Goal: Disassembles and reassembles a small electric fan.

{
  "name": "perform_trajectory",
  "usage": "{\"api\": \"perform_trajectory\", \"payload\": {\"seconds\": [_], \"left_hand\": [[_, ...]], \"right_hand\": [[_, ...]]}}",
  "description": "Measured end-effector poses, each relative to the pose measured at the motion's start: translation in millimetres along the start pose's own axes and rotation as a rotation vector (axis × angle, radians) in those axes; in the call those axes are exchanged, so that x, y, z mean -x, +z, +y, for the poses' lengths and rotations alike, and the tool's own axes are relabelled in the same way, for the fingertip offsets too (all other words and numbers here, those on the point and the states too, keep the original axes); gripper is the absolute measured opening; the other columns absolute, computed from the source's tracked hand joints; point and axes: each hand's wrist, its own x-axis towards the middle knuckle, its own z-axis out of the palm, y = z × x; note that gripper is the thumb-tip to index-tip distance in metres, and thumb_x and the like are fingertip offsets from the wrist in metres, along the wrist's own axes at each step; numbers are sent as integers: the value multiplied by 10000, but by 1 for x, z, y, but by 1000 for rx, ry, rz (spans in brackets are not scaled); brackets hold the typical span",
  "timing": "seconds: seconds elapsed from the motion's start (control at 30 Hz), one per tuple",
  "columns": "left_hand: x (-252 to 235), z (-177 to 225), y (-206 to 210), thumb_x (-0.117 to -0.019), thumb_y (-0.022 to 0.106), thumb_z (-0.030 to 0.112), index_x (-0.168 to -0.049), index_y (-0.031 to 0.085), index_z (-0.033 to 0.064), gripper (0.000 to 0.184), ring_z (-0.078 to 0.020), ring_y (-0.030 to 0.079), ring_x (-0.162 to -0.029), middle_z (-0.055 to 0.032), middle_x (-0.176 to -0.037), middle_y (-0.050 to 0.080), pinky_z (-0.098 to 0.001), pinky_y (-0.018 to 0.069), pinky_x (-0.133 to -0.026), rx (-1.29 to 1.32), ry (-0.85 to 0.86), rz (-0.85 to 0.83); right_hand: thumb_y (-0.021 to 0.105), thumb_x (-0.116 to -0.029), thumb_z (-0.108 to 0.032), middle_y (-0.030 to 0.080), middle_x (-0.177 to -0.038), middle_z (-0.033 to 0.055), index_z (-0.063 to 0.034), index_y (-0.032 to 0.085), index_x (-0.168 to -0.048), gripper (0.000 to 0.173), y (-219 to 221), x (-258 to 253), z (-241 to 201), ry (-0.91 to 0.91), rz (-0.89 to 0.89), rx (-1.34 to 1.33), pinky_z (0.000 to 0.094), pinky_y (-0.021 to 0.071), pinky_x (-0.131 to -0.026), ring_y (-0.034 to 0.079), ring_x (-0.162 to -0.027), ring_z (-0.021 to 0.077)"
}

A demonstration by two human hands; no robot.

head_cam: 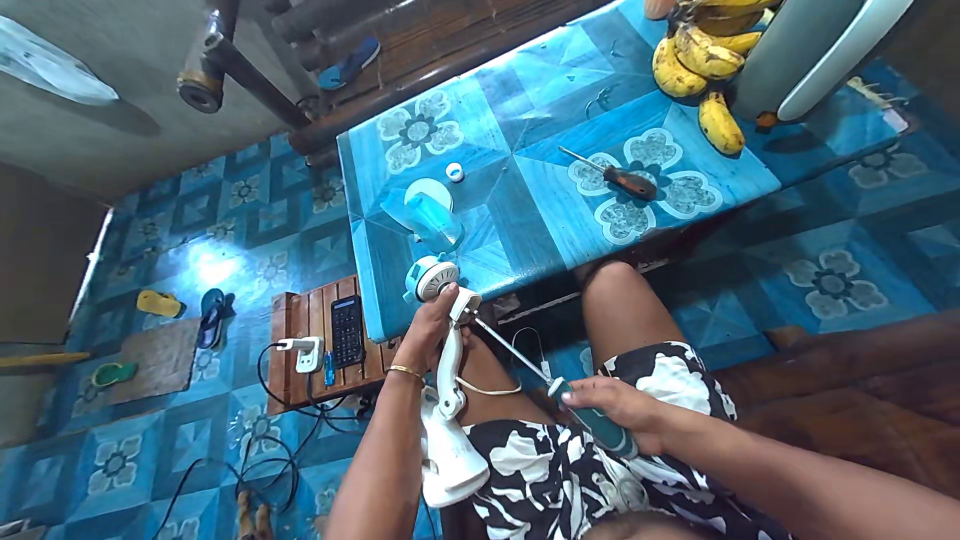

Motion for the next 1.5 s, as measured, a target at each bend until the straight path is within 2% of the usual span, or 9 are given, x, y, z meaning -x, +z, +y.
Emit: {"api": "perform_trajectory", "payload": {"seconds": [0.13,0.27,0.4,0.6,0.73,0.8,1.0,1.23,1.5], "left_hand": [[0,0,-1,-1093,389,436,-1019,606,22,473,-170,614,-491,-97,-670,626,-294,562,-471,11,1,-4],[0,-1,-2,-1098,387,427,-1033,611,20,469,-172,622,-506,-95,-679,635,-305,567,-487,-11,12,-2],[1,0,-1,-1100,383,419,-1007,604,19,466,-162,616,-492,-90,-664,627,-295,566,-475,-8,8,-12],[-1,-1,-2,-1092,402,428,-1021,611,26,458,-172,620,-498,-94,-680,634,-303,568,-479,-17,12,-2],[-1,-1,-2,-1098,384,423,-1017,609,15,472,-164,621,-500,-96,-683,637,-290,567,-479,-21,10,-20],[-3,-2,-1,-1095,394,429,-1025,610,19,469,-166,617,-494,-97,-685,636,-294,564,-474,-25,8,-10],[-2,-1,-1,-1094,401,427,-1047,612,19,461,-175,623,-504,-105,-707,646,-299,563,-474,-22,4,6],[-1,0,2,-1093,400,435,-1050,609,21,466,-174,620,-509,-100,-693,636,-305,562,-480,-45,0,27],[-1,-2,0,-1088,404,445,-1034,614,22,476,-176,618,-497,-105,-684,637,-305,563,-475,-41,6,21]], "right_hand": [[244,-1099,-314,695,-837,24,-113,638,-987,456,0,-1,-3,104,-39,-132,216,506,-506,635,-625,84],[505,-1020,-111,683,-812,23,-102,559,-963,80,-3,-2,-4,-38,-25,-18,242,564,-618,663,-665,99],[631,-953,-85,607,-749,7,-112,466,-986,171,-3,-4,-8,-59,-46,91,261,553,-575,619,-595,108],[255,-1079,-294,702,-827,29,-104,635,-1012,430,-3,-3,-16,90,-101,-25,228,535,-544,647,-621,96],[525,-1004,-105,699,-786,42,-95,502,-999,25,-7,-2,-22,-49,-100,83,230,550,-574,667,-621,103],[569,-995,-96,680,-752,31,-91,475,-1031,100,-6,-1,-26,-74,-85,150,221,535,-551,651,-594,93],[292,-1072,-217,663,-697,54,-85,543,-1056,284,-5,-5,-30,-26,-15,38,232,555,-529,668,-568,126],[602,-992,-100,612,-854,5,-62,556,-1228,243,-6,-8,-19,-75,6,231,262,545,-607,606,-650,93],[352,-1081,-231,709,-839,84,-72,579,-1135,283,-5,-12,-19,35,-135,43,324,601,-561,697,-635,188]]}}
